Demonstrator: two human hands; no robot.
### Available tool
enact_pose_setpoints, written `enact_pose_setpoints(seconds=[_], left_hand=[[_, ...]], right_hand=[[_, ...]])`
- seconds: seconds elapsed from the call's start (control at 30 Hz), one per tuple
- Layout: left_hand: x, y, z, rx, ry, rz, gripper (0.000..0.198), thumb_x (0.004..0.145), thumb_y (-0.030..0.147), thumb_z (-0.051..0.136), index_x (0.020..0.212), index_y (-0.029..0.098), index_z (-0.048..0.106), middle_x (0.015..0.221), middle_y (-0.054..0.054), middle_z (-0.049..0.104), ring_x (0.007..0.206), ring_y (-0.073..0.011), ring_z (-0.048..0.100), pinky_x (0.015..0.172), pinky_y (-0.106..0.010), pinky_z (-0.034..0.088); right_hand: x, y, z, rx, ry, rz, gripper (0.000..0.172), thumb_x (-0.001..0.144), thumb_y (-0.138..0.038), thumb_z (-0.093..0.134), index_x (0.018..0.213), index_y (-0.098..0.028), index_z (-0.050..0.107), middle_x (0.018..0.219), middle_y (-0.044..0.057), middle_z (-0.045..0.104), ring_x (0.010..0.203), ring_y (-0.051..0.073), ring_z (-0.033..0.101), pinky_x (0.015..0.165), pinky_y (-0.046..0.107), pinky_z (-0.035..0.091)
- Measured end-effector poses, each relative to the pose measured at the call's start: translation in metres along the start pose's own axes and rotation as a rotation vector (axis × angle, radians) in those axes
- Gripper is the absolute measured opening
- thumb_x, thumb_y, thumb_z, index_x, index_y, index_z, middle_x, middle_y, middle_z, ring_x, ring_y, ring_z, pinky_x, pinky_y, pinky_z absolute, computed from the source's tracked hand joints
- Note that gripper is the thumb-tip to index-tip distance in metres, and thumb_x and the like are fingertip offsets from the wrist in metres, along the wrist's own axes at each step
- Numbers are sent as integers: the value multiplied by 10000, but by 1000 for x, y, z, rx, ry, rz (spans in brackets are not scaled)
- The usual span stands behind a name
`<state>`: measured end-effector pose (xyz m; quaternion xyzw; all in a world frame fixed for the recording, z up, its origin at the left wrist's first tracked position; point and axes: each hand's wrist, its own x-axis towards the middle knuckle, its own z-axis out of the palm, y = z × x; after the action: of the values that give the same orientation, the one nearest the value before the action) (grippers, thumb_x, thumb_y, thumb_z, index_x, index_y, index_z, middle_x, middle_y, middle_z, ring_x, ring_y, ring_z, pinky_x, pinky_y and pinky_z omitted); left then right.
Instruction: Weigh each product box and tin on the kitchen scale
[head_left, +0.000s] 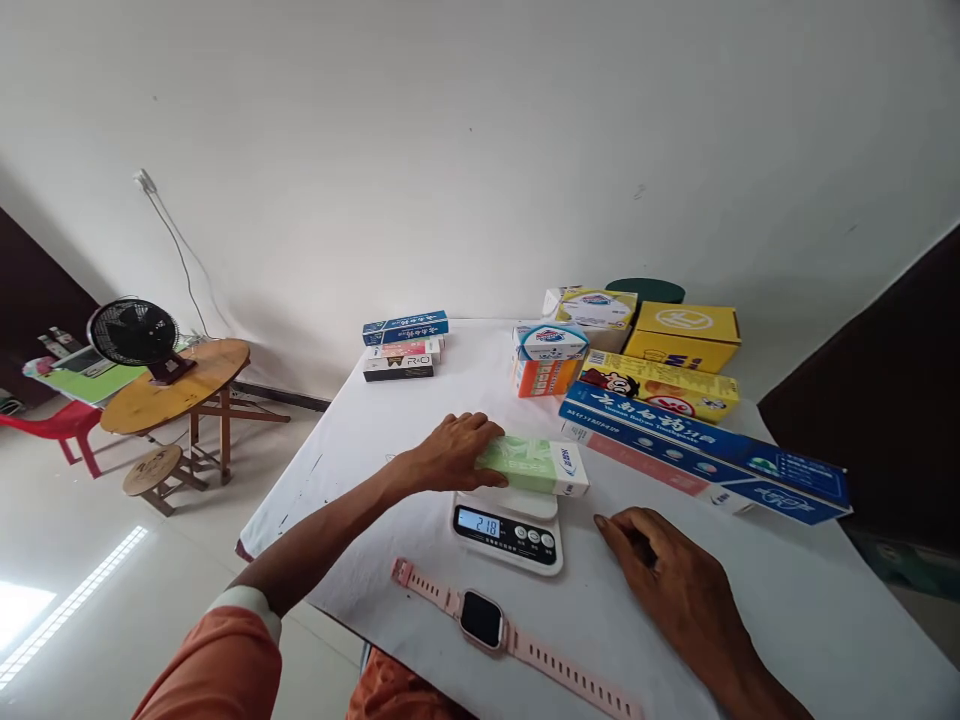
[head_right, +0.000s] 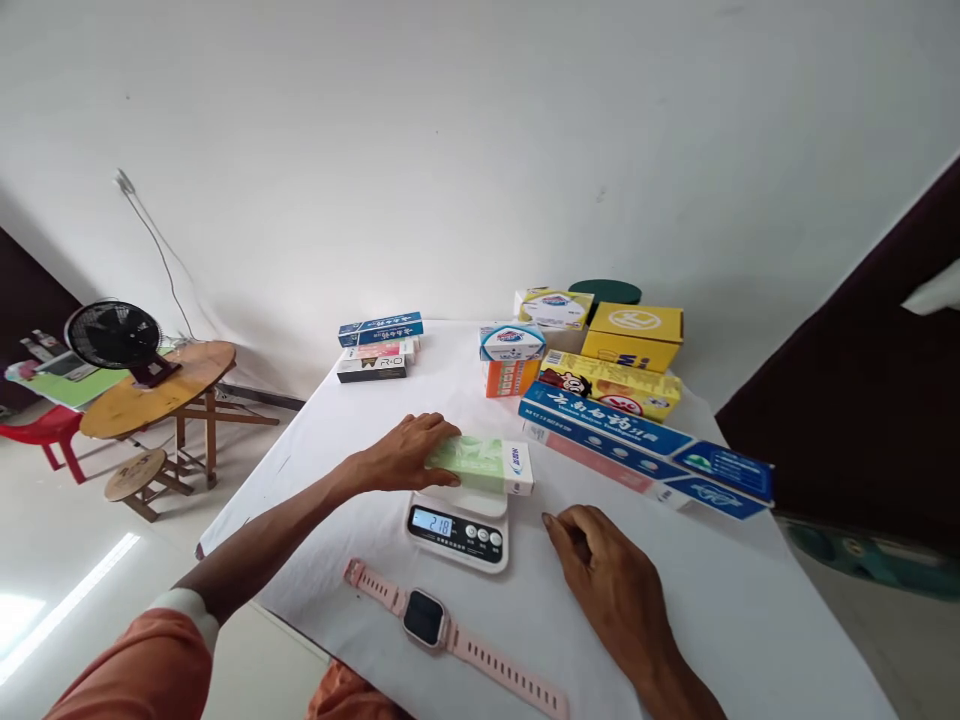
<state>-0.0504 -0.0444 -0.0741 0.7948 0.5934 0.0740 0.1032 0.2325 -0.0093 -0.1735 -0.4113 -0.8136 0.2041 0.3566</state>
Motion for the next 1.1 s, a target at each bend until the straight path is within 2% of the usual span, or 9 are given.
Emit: enact_pose_setpoints(seconds=[0.13,0.27,0.37,0.43,0.53,0.6,0.8,0.93,1.1], left_hand=[[-10,-19,-16,-89,74,-10,547,909,499,726,1319,165,587,1191,-132,660,1063,-294,657,907,-432,526],[-9,-66,-49,-69,202,-69,566,896,538,721,1333,200,601,1195,-123,650,1048,-287,652,903,-429,532],[11,-114,-73,50,242,-204,554,881,461,742,1350,201,601,1265,-131,628,1142,-316,626,982,-453,498],[30,-145,-82,141,253,-325,563,884,399,733,1376,173,576,1318,-153,602,1212,-336,591,1050,-473,451],[60,-183,-86,243,218,-444,521,920,355,671,1397,188,544,1359,-159,574,1266,-337,546,1085,-484,405],[76,-198,-85,294,164,-487,489,921,340,658,1380,206,552,1362,-159,569,1282,-340,526,1075,-481,401],[94,-217,-77,360,99,-510,466,881,305,691,1326,204,597,1366,-173,565,1292,-352,525,1059,-465,413],[98,-218,-73,409,86,-512,414,915,272,621,1322,202,596,1371,-183,571,1304,-357,531,1066,-471,413],[104,-218,-73,483,116,-509,423,913,264,582,1319,150,603,1368,-246,574,1312,-426,526,1055,-546,420]], right_hand=[[0,1,0,5,3,-7,415,1002,-578,448,739,-266,527,715,21,652,570,186,615,548,314,500],[0,3,1,2,12,-9,435,1005,-606,449,760,-262,553,695,15,655,540,173,613,517,295,498],[0,5,2,0,17,-12,455,1006,-627,446,770,-259,570,694,18,661,534,166,615,501,281,489],[1,5,3,-12,16,-12,453,1011,-621,446,776,-256,576,708,18,666,539,161,619,505,275,489],[1,7,3,-29,15,-15,432,1022,-593,451,786,-256,580,722,16,668,539,151,617,502,265,483],[1,8,5,-42,28,-25,413,1036,-558,451,783,-256,574,714,10,657,533,141,605,500,257,477],[-2,12,10,-98,85,-113,337,1069,-429,462,793,-247,531,700,-15,600,527,113,546,500,235,435],[-3,11,12,-131,106,-122,292,1069,-369,481,810,-241,524,722,-13,594,552,118,543,531,245,417],[-2,7,12,-141,104,-99,290,1067,-297,474,786,-234,506,731,-8,596,588,123,555,571,250,409]])
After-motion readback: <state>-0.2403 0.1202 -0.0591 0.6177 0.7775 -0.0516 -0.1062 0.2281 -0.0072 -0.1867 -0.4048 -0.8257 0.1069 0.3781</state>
